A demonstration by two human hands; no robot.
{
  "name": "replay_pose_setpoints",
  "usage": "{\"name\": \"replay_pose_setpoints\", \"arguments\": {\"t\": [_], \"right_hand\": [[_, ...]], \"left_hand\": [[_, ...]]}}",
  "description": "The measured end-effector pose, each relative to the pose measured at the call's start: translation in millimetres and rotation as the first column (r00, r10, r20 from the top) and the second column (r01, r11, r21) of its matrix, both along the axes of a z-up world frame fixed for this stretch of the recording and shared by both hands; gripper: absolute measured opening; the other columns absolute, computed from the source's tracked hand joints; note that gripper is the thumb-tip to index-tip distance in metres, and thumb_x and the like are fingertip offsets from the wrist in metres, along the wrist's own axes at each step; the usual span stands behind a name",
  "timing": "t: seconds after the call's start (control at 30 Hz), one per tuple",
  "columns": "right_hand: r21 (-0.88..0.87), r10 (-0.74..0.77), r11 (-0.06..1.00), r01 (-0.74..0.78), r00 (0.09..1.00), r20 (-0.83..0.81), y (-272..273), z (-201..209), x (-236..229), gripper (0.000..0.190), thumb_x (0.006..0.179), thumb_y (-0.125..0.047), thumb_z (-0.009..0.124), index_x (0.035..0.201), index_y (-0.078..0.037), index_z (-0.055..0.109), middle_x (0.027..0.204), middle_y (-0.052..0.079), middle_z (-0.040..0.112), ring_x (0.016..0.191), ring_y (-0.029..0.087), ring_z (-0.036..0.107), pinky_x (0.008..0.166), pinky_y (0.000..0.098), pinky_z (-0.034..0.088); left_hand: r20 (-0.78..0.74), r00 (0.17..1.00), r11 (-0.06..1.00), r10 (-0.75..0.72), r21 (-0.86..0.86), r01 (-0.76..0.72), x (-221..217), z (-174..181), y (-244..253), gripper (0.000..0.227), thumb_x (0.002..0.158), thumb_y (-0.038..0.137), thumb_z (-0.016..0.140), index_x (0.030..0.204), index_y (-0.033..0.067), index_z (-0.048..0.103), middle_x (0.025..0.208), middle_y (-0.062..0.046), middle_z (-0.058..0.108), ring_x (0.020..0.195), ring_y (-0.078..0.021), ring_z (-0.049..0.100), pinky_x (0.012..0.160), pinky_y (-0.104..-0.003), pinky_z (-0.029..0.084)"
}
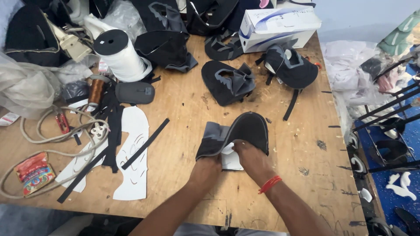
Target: The person works a black foam shoe upper on a wooden workbench, repeatedly flexing and pressing the toe area and pulling the material to turn and shape the upper. Around the middle they use a small file to work the edge, then resume flexing and pressing the upper by hand.
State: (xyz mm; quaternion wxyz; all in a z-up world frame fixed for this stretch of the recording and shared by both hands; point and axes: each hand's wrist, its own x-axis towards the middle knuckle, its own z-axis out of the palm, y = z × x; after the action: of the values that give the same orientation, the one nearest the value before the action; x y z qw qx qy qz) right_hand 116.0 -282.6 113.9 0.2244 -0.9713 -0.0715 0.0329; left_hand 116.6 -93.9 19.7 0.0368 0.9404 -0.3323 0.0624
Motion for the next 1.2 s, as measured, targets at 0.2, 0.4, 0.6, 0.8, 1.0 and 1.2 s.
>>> {"name": "replay_pose_setpoints", "arguments": {"t": [0.2,0.4,0.6,0.8,1.0,1.2], "right_hand": [[0.153,0.144,0.971,-0.183,0.961,0.237,-13,-11,3,0.02,0.095,-0.018,0.061,0.105,-0.006,0.073,0.117,0.011,0.074,0.105,0.034,0.07,0.09,0.0429,0.056],[0.195,0.18,0.961,-0.196,0.979,0.094,-26,-23,6,0.032,0.086,-0.014,0.066,0.116,-0.005,0.07,0.119,0.018,0.069,0.104,0.039,0.068,0.088,0.0453,0.054],[-0.02,-0.07,0.997,0.069,0.995,-0.074,-5,-6,1,0.037,0.097,-0.02,0.051,0.132,-0.016,0.061,0.11,0.019,0.073,0.099,0.04,0.07,0.082,0.0524,0.055],[-0.046,-0.095,0.995,0.094,0.995,-0.023,-9,9,-17,0.042,0.099,-0.045,0.057,0.134,-0.021,0.061,0.092,0.022,0.075,0.083,0.044,0.071,0.07,0.0545,0.056],[-0.299,0.221,0.932,-0.204,0.975,0.026,12,14,-42,0.062,0.095,-0.023,0.053,0.156,-0.016,0.048,0.09,0.017,0.071,0.07,0.037,0.071,0.063,0.0507,0.058],[-0.17,0.369,0.927,-0.334,0.736,0.568,36,16,-25,0.041,0.086,-0.01,0.056,0.127,-0.008,0.054,0.119,0.018,0.07,0.101,0.036,0.073,0.083,0.0415,0.058]], "left_hand": [[-0.001,1.0,0.998,-0.002,0.062,0.002,0,-7,-5,0.027,0.087,0.012,0.06,0.105,0.0032,0.077,0.109,-0.016,0.071,0.101,-0.0267,0.069,0.083,-0.039,0.055],[0.026,0.999,0.983,-0.033,0.184,0.028,-2,3,-6,0.024,0.086,0.013,0.061,0.101,0.0066,0.078,0.107,-0.014,0.073,0.101,-0.0252,0.069,0.082,-0.037,0.055],[-0.018,1.0,0.992,-0.008,0.127,0.01,2,-8,-3,0.024,0.086,0.012,0.061,0.101,0.0057,0.078,0.101,-0.014,0.076,0.091,-0.0243,0.073,0.075,-0.038,0.056],[-0.09,0.996,0.987,-0.001,0.162,0.015,0,10,-2,0.031,0.09,0.012,0.059,0.116,0.0002,0.071,0.111,-0.018,0.073,0.1,-0.0281,0.071,0.082,-0.041,0.055],[-0.006,1.0,0.999,0.002,-0.053,-0.002,2,-26,4,0.058,0.087,0.013,0.056,0.14,-0.0091,0.051,0.147,-0.028,0.05,0.122,-0.0376,0.06,0.098,-0.045,0.049],[0.081,0.996,0.991,0.043,-0.131,-0.032,-6,15,6,0.062,0.083,0.018,0.055,0.141,-0.0048,0.05,0.15,-0.024,0.045,0.131,-0.0405,0.052,0.102,-0.053,0.041]]}}
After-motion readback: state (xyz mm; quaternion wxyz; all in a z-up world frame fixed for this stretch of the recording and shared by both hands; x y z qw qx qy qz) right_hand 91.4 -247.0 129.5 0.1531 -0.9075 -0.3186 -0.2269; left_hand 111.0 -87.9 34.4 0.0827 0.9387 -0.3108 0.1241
